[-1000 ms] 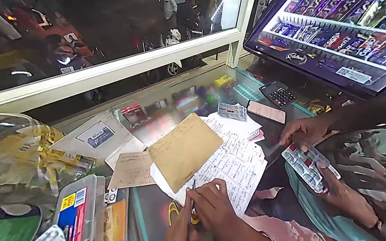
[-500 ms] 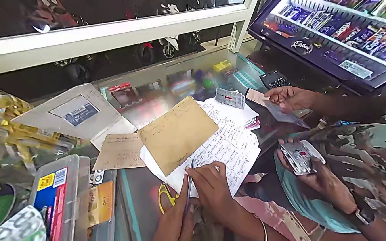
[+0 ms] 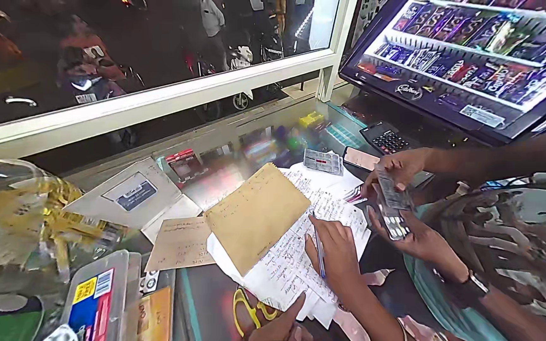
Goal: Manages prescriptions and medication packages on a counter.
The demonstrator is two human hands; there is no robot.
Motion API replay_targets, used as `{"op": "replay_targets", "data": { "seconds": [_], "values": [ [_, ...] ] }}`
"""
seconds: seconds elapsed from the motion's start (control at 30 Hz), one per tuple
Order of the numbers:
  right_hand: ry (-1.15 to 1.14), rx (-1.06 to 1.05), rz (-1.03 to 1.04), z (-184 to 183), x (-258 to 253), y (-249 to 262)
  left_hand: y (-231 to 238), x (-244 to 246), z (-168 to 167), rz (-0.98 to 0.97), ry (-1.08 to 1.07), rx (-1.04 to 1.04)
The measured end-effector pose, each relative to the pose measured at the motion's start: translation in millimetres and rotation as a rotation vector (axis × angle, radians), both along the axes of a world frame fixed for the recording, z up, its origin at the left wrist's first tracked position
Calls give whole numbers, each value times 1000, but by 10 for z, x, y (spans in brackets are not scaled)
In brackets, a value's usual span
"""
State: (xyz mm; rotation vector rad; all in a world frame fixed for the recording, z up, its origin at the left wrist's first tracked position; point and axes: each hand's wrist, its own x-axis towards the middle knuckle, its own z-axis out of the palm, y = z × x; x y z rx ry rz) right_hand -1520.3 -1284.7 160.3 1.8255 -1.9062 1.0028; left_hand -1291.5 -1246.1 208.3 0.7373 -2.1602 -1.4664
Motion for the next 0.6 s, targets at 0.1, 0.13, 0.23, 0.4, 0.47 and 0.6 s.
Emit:
{"op": "replay_targets", "data": {
  "seconds": [0.1,0.13,0.23,0.4,0.47,0.6],
  "values": [
    [14,51,-38,9,27,-13,2,-3,-20,-20,1,16],
    [4,54,-37,8,30,-15,-1,-1,-29,-26,-1,27],
    [-38,49,-18,3,25,0,-15,-2,-33,-39,-22,42],
    [-43,-10,2,-23,40,17,-28,18,-52,-42,-18,27],
    [-41,-43,9,-33,30,13,-15,15,-34,-29,-29,32],
    [-42,-13,28,-40,11,8,24,41,7,11,-77,45]
  ]
}}
